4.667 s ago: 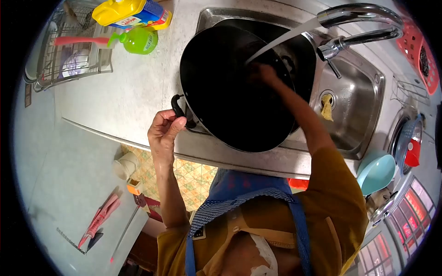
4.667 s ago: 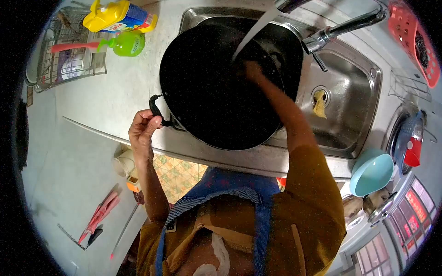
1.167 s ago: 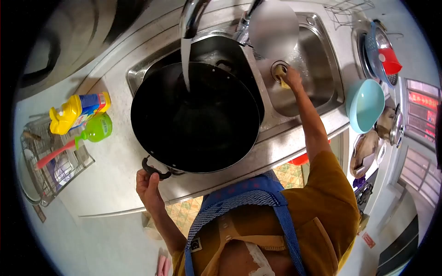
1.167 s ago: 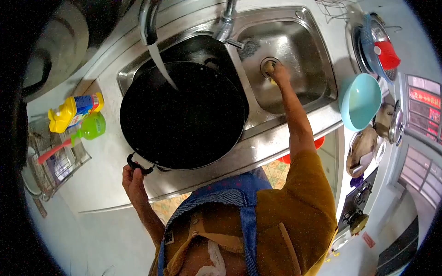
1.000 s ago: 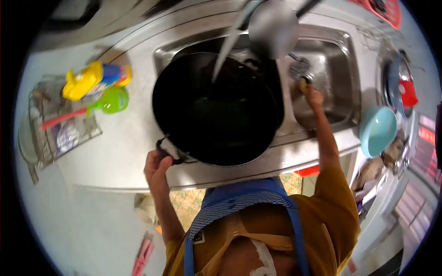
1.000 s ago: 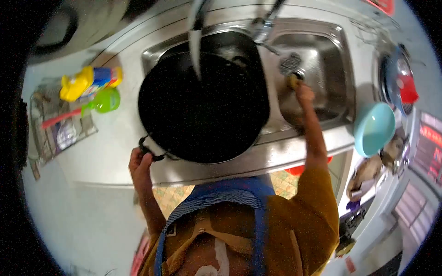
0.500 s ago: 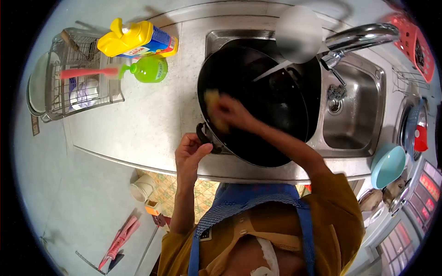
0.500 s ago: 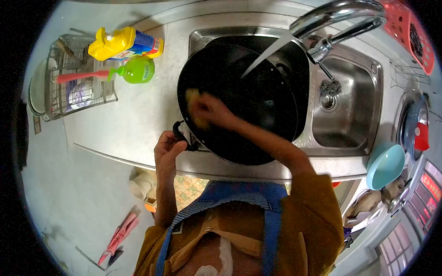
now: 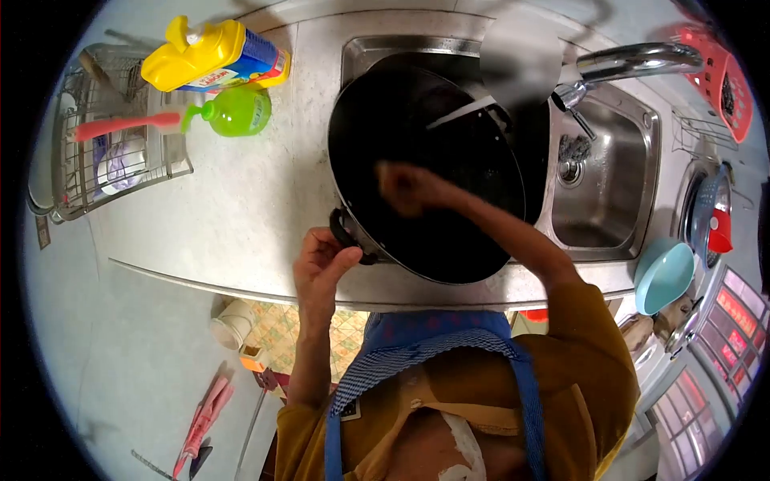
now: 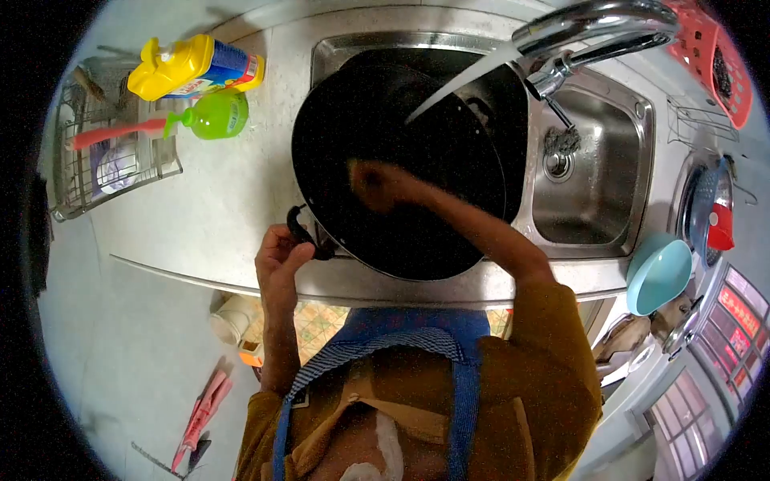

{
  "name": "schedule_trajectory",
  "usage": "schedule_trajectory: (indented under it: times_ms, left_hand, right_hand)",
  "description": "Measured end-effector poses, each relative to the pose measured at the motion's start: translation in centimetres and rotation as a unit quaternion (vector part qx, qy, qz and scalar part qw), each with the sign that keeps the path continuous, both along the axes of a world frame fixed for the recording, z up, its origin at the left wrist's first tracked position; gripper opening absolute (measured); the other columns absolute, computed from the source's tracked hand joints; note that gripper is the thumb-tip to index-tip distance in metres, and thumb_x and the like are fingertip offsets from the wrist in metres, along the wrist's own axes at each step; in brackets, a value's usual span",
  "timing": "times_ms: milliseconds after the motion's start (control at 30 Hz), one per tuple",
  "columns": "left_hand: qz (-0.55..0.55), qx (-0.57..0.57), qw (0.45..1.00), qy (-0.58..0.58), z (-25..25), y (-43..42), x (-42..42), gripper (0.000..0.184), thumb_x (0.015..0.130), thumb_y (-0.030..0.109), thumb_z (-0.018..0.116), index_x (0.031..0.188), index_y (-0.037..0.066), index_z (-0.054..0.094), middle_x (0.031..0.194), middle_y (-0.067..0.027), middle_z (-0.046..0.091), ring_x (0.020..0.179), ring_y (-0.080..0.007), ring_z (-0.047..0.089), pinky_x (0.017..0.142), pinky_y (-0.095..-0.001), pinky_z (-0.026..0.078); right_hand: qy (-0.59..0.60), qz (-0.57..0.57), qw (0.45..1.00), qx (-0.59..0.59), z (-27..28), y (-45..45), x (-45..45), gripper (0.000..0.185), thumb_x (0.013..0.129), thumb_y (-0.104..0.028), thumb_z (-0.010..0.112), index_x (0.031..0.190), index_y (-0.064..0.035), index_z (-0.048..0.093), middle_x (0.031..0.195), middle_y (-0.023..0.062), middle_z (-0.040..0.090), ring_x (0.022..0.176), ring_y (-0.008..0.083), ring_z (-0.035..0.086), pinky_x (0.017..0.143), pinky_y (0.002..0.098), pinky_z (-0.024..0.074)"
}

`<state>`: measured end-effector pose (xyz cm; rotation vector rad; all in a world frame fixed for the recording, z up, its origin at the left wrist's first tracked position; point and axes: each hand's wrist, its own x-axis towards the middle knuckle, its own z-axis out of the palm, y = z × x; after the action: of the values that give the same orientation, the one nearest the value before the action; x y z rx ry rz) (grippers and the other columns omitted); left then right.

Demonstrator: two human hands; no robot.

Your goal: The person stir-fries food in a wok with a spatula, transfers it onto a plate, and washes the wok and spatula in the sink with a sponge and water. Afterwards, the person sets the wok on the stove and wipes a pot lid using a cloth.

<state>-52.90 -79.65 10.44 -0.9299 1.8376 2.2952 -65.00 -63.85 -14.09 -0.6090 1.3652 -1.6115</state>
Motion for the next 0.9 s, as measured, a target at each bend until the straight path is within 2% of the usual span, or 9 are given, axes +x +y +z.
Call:
schedule_trajectory:
  times_ms: [67,133,233,433,533,633,700,833,900]
  left_hand:
    - [-0.001,0.002,1.000,0.001,0.0,0.0,-0.1,0.021,0.075,0.000,0.064,0.093,0.002,0.052,0.080,-0.0005,0.054,0.074,-0.0067,0.050,0.068,-0.0185,0.043]
    - [0.000,-0.020,1.000,0.001,-0.2,0.0,0.2,0.021,0.075,-0.001,0.062,0.093,0.002,0.052,0.081,-0.0011,0.055,0.074,-0.0073,0.051,0.068,-0.0191,0.043]
    - [0.005,-0.003,1.000,0.018,-0.8,0.1,0.5,0.020,0.076,0.001,0.062,0.094,0.002,0.053,0.081,-0.0016,0.057,0.075,-0.0076,0.052,0.069,-0.0205,0.044]
    - [0.002,0.012,1.000,0.022,-0.7,-0.2,0.3,0.021,0.076,0.003,0.064,0.094,0.002,0.053,0.081,-0.0018,0.057,0.074,-0.0071,0.052,0.070,-0.0199,0.044]
    - [0.006,0.010,1.000,0.003,-0.3,-0.1,0.2,0.022,0.075,0.004,0.064,0.095,0.002,0.053,0.081,-0.0017,0.057,0.074,-0.0071,0.052,0.070,-0.0197,0.044]
    - [0.014,0.005,1.000,-0.007,-0.3,0.1,0.2,0.023,0.075,0.003,0.064,0.095,0.002,0.053,0.081,-0.0015,0.056,0.075,-0.0071,0.052,0.070,-0.0197,0.044]
    - [0.015,0.009,1.000,0.000,-0.5,-0.1,0.4,0.023,0.075,0.003,0.064,0.096,0.002,0.053,0.081,-0.0013,0.056,0.075,-0.0070,0.052,0.071,-0.0198,0.043]
    - [0.005,0.022,1.000,0.000,-0.5,-0.2,0.3,0.026,0.075,0.004,0.065,0.098,0.002,0.053,0.083,-0.0019,0.057,0.077,-0.0082,0.053,0.072,-0.0205,0.043]
    - [0.006,0.024,1.000,-0.006,-0.7,-0.3,0.2,0.027,0.075,0.004,0.065,0.099,0.002,0.053,0.084,-0.0023,0.057,0.078,-0.0087,0.053,0.072,-0.0207,0.043]
  right_hand:
    - [0.170,-0.152,0.964,0.136,-5.0,-0.7,-5.4,0.019,0.082,-0.024,0.051,0.094,-0.0098,0.053,0.079,0.0068,0.056,0.071,0.0212,0.054,0.061,0.0342,0.0446]
    - [0.410,-0.100,0.789,0.446,-9.5,4.6,-10.3,0.023,0.081,-0.032,0.050,0.091,-0.0107,0.051,0.076,0.0098,0.056,0.069,0.0299,0.056,0.056,0.0417,0.0453]
    - [0.516,-0.008,0.726,0.453,-7.1,14.7,-9.5,0.021,0.082,-0.027,0.050,0.093,-0.0098,0.052,0.079,0.0132,0.057,0.075,0.0324,0.056,0.061,0.0420,0.0448]
    - [0.112,0.336,0.919,0.175,8.2,11.6,0.7,0.029,0.081,-0.019,0.054,0.107,-0.0056,0.049,0.097,0.0081,0.055,0.090,0.0211,0.051,0.077,0.0337,0.0411]
    - [-0.064,0.213,0.974,-0.048,12.2,0.1,-1.3,0.035,0.081,-0.015,0.056,0.113,-0.0035,0.047,0.106,0.0055,0.054,0.098,0.0154,0.049,0.085,0.0295,0.0393]
    - [0.155,-0.088,0.982,-0.059,0.9,-7.2,-9.2,0.032,0.076,-0.018,0.063,0.104,-0.0038,0.054,0.094,0.0073,0.060,0.083,0.0193,0.056,0.075,0.0317,0.0455]
    - [0.300,-0.176,0.919,0.184,-10.4,-3.7,-14.9,0.032,0.081,-0.018,0.058,0.110,-0.0061,0.051,0.095,0.0111,0.059,0.081,0.0244,0.058,0.070,0.0346,0.0475]
    - [0.459,-0.002,0.774,0.437,-12.4,12.0,-12.8,0.036,0.084,-0.019,0.051,0.118,-0.0067,0.045,0.103,0.0160,0.056,0.080,0.0289,0.057,0.066,0.0380,0.0476]
    - [0.403,0.150,0.814,0.390,-6.5,13.8,-6.0,0.036,0.082,-0.016,0.054,0.116,-0.0060,0.045,0.101,0.0141,0.056,0.083,0.0261,0.055,0.069,0.0358,0.0463]
